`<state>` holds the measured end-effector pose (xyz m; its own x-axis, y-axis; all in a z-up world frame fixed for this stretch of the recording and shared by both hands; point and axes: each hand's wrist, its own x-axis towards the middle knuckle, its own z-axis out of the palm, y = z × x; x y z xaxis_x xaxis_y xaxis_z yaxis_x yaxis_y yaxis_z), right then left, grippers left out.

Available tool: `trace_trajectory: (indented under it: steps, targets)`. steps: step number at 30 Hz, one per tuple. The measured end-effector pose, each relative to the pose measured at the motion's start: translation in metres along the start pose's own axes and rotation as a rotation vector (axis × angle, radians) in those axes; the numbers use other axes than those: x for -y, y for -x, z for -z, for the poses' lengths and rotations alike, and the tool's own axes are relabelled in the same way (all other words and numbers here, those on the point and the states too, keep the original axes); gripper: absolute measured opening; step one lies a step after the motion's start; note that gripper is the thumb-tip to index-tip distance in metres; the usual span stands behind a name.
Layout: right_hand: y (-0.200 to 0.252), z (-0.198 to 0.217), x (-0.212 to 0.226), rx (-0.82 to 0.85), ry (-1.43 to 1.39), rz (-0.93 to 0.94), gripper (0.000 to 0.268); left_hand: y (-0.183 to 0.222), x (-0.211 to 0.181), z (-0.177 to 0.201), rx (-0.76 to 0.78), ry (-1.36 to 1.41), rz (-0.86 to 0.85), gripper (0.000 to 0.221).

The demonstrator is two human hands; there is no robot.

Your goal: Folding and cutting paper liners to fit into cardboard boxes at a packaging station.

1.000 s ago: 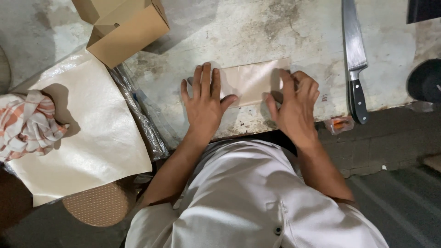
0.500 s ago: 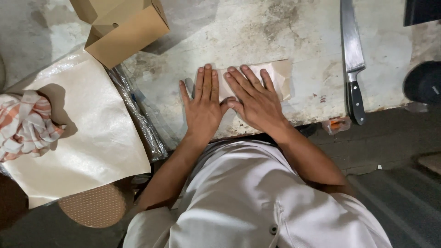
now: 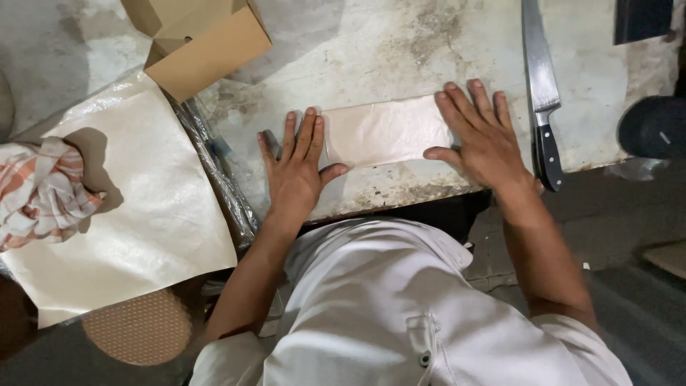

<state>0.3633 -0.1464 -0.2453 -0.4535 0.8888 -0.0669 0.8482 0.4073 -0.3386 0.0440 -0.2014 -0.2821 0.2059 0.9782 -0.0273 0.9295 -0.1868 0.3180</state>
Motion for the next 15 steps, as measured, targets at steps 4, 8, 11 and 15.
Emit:
trace_trajectory:
  steps: [4,8,11,15]
  targets:
    - [0.020,0.020,-0.003,-0.133,0.020,-0.161,0.084,0.002,0.002,0.000,0.061,0.098,0.020,0.090]
    - [0.059,0.026,-0.019,-0.416,0.025,-0.223,0.069,-0.004,-0.009,0.013,0.064,0.168,0.006,0.081]
    - [0.077,0.027,-0.025,-0.550,-0.050,-0.221,0.050,-0.013,-0.019,0.009,0.063,0.054,-0.110,0.074]
    - [0.090,0.009,-0.046,-0.442,-0.022,-0.430,0.061,-0.030,-0.052,-0.005,-0.118,0.153,-0.071,0.070]
